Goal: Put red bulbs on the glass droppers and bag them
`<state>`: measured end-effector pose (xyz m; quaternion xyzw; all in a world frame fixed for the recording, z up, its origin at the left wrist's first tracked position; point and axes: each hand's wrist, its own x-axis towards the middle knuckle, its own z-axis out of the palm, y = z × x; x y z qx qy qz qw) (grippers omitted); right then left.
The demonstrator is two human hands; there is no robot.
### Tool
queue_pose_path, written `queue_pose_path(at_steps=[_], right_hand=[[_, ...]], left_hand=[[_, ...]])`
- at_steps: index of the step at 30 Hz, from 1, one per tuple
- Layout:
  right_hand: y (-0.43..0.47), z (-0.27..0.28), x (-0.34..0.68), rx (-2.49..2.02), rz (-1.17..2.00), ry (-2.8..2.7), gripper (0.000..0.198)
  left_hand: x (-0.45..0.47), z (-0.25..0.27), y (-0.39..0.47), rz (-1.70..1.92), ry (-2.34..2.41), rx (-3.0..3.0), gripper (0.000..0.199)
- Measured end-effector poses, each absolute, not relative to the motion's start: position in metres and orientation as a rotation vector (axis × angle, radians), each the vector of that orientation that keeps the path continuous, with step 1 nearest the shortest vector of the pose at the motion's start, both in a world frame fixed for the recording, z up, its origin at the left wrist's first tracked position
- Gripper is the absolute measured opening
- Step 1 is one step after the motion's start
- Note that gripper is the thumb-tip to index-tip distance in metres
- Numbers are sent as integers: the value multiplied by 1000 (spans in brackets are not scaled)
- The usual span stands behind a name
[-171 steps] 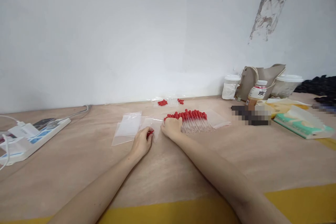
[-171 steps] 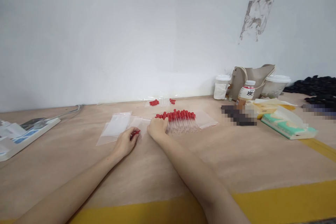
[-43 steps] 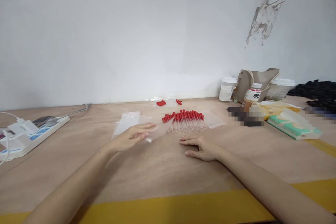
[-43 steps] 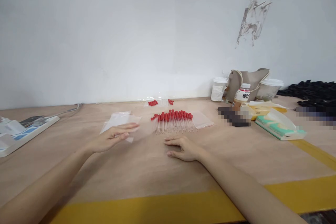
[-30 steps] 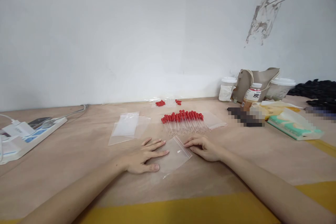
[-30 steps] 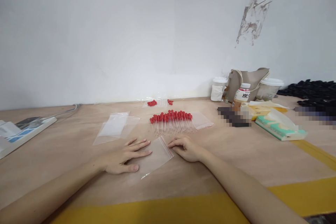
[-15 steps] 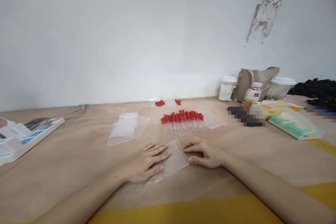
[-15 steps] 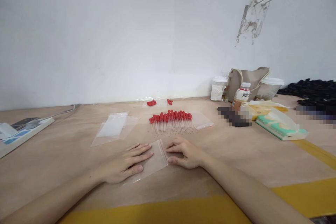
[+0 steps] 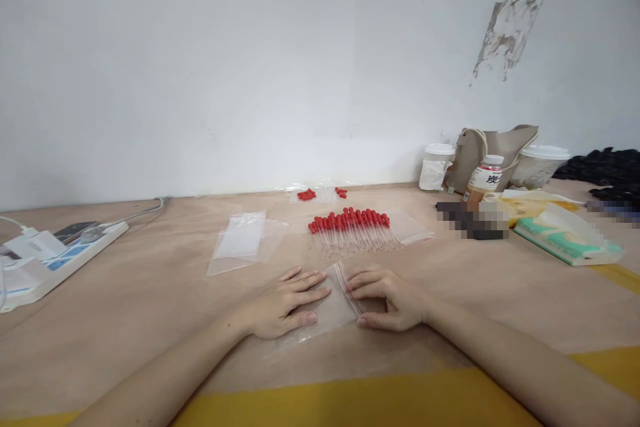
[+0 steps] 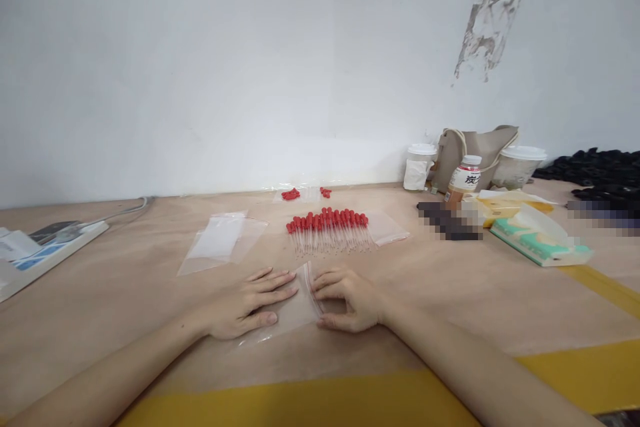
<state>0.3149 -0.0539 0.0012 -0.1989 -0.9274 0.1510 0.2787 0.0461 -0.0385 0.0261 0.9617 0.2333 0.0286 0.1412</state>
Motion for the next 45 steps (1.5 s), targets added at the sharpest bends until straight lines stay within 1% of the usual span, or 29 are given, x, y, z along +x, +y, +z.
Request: queue_pose_path(at_steps=[3,7,9,12,14,17,19,22,26,28,30,32,34,39,42,45], right_hand=[[-55,0,312,-505,390,-2525,35],[-57,2,307,-474,365,-2627,46],[-58,4,305,-458,360,-2662,47],[-57,7,307,-504,381,-2654,43],[-56,7,313,-578,417,-2633,41],[-52,5,324,-678,520,-2592,38],[-50,5,329,-707,598,-2565,37],[-48,7,331,-713,655,-2536,36],[-51,14,333,-722,689,-2520,35],[-51,15,335,-750,712,-2482,31],[-48,13,339,-798,750,-2421,26],[-38,9,342,-875,769,-2332,27],[-20,7,343,-1018,697,-2207,28],[40,16,333,-1579,238,-1825,19],[70,22,321,-1752,82,-1715,26],[89,22,309,-1840,14,-1652,34]], left_hand=[[48,23,-35,130,667,2743,49],[50,15,-29,268,695,2733,55],[51,12,-27,315,699,2752,56],[48,11,-25,377,719,2781,54],[45,13,-25,406,752,2779,49],[39,16,-27,359,813,2689,38],[36,17,-29,331,848,2614,36],[35,16,-32,347,892,2576,38],[33,13,-32,315,967,2637,47],[31,12,-31,269,998,2682,50],[29,12,-31,235,1013,2711,50],[29,12,-31,228,1025,2727,49],[30,12,-32,233,1047,2734,49],[36,13,-35,273,1087,2748,49],[38,14,-37,329,1029,2779,44],[38,15,-38,273,913,2798,43]])
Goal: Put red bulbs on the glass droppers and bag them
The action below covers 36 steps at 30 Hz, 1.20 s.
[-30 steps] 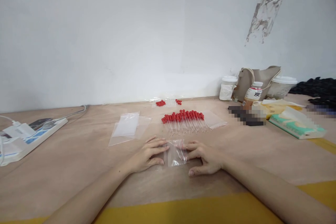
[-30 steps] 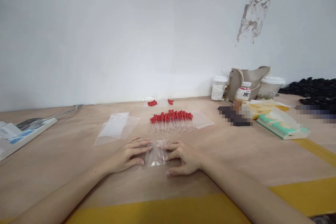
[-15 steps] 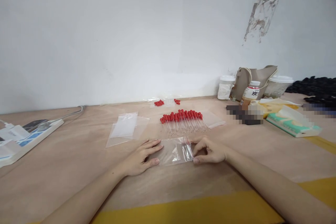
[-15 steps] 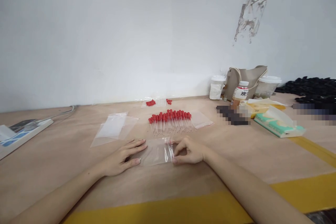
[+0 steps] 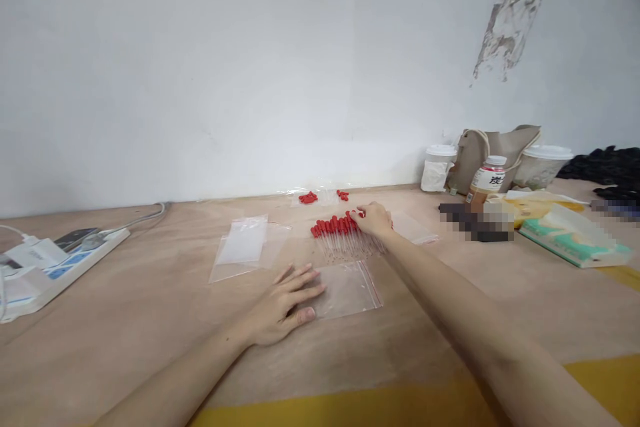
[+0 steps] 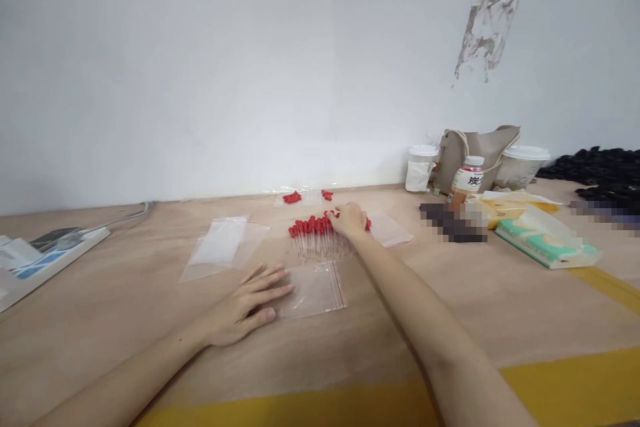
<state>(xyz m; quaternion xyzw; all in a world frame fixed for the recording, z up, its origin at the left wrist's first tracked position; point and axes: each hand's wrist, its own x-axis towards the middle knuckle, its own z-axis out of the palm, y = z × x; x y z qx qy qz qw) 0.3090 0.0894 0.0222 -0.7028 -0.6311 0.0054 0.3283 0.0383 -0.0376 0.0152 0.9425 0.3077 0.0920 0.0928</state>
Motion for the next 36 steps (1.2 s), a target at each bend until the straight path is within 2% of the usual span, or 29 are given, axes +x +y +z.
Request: queue_pose_path(at_steps=[8,15,18,23,29,33,36], right_hand=[[111,20,307,-1751,227,-1460,14],[74,29,347,-1481,366,-1350,21],[38,14,359,-1213,580,-1162,21],[0,-8,351,-1170,873,-863,16],[-15,-8,334,-1057,1220,-698,11],[-27,-3,340,-1104,1397,-902,14],[-33,3,350,-1229,1217,-1395,20]], left_hand=[[37,14,-34,163,860,2762,45],[38,15,-36,178,896,2778,46],[38,14,-36,238,939,2782,46],[38,12,-36,262,937,2788,44],[39,13,-37,243,952,2782,48],[39,14,-37,252,953,2776,50],[39,13,-36,256,956,2778,52]])
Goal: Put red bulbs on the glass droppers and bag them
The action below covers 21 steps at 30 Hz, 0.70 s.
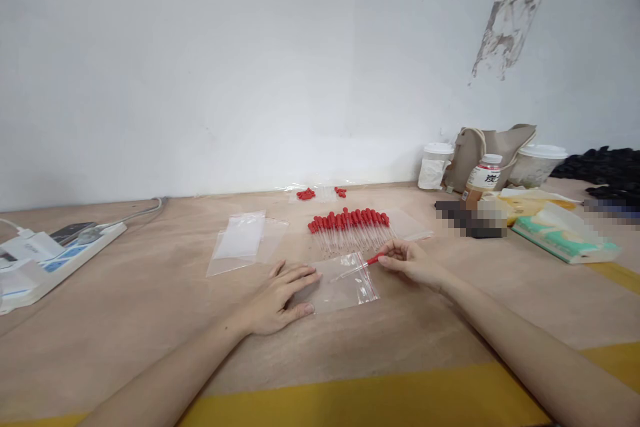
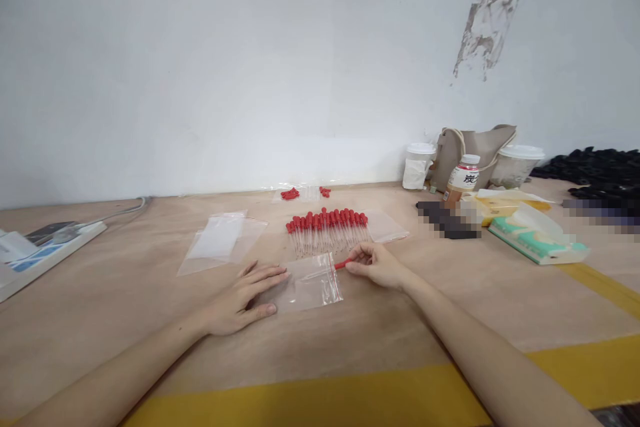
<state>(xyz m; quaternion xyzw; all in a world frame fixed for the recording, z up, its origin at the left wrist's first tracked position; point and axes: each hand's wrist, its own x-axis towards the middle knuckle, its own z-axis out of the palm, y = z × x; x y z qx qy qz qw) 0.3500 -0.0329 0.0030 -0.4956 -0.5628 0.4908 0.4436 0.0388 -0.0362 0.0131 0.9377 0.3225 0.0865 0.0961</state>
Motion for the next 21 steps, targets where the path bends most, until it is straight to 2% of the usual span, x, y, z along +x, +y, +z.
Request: queue_pose_path(at_steps=[3,10,21], right_hand=[[-34,7,354,-1302,974,-1763,21],[-29,-9,337,-1166,513,-1935,18],[-22,-24,333,-1320,382,-1979,19]], left_hand=[[39,14,-37,248,965,2775,52],[41,16,-38,251,959,2756,52],[40,14,-35,212,948,2773,47]])
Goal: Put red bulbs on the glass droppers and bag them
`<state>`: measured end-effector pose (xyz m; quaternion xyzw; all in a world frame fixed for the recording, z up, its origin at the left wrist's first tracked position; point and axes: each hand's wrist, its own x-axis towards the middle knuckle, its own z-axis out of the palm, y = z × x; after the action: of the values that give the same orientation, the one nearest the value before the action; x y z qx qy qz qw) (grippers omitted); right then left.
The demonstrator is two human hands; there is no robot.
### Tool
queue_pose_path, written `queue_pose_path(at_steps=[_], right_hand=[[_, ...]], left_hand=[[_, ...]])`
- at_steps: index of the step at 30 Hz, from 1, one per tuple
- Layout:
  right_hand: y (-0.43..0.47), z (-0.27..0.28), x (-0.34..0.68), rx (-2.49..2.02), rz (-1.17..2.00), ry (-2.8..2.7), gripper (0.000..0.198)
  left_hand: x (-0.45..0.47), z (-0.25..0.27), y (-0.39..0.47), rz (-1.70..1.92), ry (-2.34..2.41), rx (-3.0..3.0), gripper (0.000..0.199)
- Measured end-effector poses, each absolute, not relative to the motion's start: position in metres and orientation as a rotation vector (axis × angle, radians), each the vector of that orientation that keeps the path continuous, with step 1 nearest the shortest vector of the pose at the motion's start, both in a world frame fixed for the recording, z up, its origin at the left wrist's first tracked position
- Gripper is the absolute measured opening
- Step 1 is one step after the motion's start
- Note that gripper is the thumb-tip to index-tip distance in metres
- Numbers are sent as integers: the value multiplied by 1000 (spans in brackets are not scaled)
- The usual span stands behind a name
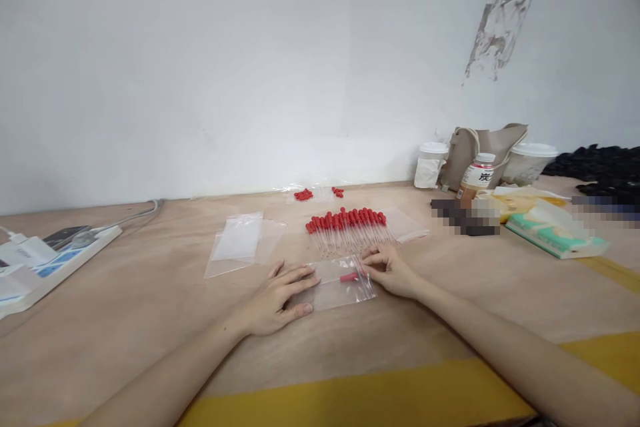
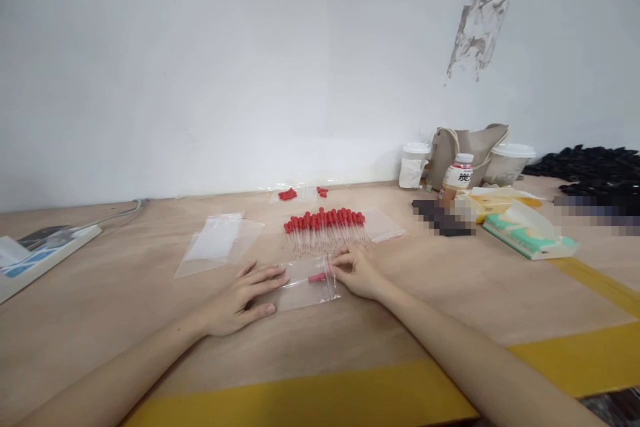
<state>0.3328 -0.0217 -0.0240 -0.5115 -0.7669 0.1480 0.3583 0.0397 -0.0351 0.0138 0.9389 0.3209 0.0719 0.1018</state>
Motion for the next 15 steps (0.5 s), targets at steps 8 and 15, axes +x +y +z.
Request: queue_pose_path(at_steps=[8,15], right_hand=[[42,25,328,-1717,204,-1694,17],[100,27,285,-1946,239,-1432,23]], left_hand=[[40,13,-35,172,947,2771,46],[40,14,-37,151,961,2757,47]])
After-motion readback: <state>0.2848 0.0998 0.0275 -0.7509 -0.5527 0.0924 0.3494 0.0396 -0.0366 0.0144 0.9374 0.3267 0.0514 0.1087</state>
